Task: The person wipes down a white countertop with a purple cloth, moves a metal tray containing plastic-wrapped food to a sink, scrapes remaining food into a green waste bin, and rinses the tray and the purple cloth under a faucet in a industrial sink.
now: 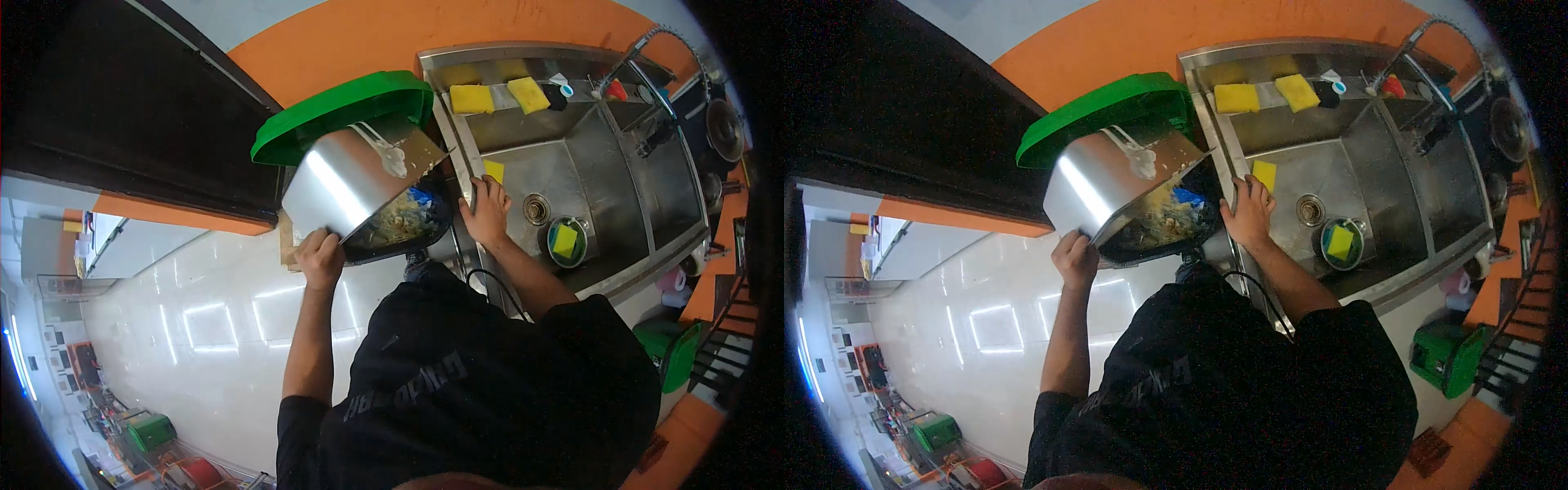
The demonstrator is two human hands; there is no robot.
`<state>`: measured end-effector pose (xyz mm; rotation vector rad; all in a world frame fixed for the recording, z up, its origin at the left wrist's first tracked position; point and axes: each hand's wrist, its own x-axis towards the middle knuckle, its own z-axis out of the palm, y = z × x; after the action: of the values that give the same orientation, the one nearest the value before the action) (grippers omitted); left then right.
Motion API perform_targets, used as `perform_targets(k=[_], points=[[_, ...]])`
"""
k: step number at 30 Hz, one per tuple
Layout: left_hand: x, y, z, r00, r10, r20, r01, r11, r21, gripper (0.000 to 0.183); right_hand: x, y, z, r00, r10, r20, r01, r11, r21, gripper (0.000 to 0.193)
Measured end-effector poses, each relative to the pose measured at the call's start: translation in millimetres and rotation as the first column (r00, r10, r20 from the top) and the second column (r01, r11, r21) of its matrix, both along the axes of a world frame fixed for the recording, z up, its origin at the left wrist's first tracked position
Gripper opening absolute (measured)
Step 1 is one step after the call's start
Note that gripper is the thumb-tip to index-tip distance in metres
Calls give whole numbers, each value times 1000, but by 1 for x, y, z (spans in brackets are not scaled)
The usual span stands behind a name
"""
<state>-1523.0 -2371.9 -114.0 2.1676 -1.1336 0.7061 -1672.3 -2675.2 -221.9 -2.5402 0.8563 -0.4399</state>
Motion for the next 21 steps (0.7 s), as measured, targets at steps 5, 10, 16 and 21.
perform_targets(k=[5,10,16,21], points=[[19,3,-3,997,-13,74,6,996,91,17,-3,3,-2,999,1,45,1,999,-38,56],[24,16,-5,994,-43,102,24,983,184,18,-1,4,-2,1000,-2,12,2,999,-39,55],[31,43,-51,999,-9,48,1,989,149,16,-3,5,-3,1000,23,12,-22,999,-42,55],[33,34,-74,997,47,-58,-31,968,250,9,-1,3,-3,1000,10,-10,-10,997,-70,55]])
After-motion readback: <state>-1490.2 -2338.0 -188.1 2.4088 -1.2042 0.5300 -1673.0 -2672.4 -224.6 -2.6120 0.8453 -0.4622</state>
